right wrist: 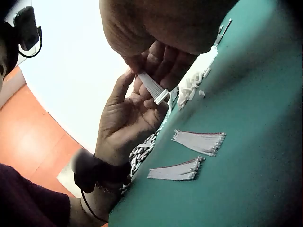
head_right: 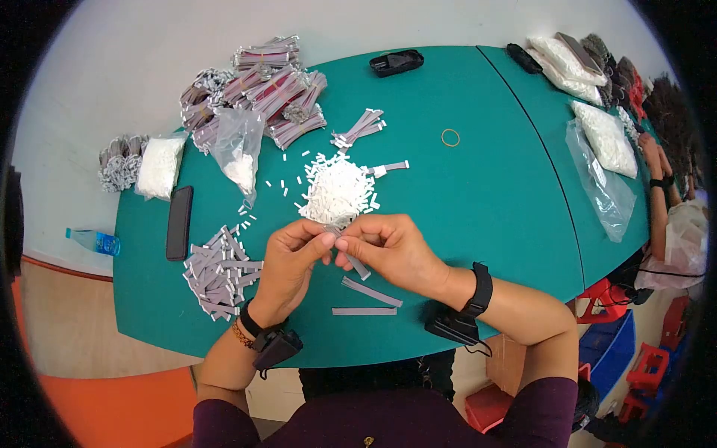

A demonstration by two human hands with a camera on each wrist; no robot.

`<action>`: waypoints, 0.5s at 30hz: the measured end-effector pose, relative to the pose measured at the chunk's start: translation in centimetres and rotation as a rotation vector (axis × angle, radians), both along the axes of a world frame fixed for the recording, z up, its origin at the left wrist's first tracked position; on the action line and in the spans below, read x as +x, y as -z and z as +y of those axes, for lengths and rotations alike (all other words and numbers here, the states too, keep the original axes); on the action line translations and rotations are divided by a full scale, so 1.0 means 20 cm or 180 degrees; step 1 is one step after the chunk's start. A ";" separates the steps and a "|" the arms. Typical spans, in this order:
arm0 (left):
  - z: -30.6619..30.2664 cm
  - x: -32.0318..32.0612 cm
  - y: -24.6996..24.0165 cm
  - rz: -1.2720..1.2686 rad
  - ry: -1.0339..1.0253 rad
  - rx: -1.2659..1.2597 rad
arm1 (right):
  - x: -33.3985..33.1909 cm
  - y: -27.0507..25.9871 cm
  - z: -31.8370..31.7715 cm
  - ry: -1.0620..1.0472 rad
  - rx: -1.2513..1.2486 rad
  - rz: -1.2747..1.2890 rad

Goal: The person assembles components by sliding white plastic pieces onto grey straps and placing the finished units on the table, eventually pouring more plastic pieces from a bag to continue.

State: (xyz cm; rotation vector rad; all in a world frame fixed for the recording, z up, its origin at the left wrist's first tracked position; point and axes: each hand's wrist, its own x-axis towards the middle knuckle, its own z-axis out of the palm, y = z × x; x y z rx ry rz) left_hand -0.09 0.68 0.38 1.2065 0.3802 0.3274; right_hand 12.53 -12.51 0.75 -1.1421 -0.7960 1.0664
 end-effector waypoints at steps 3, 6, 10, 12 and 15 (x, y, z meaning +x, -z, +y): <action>-0.01 0.00 -0.02 -0.0022 0.0099 -0.0204 | 0.00 0.00 0.00 0.0005 0.0021 -0.0054; -0.01 0.00 -0.04 -0.0032 0.0167 -0.0388 | 0.00 0.01 0.00 0.0000 0.0005 -0.0086; -0.01 0.00 -0.05 -0.0018 0.0130 -0.0489 | 0.01 0.00 0.00 0.0008 0.0048 -0.0056; -0.02 0.00 -0.05 0.0012 0.0123 -0.0587 | 0.01 0.00 0.00 0.0019 0.0059 -0.0067; -0.01 0.00 -0.03 0.0019 0.0159 -0.0640 | 0.01 0.00 0.00 -0.0012 0.0032 -0.0067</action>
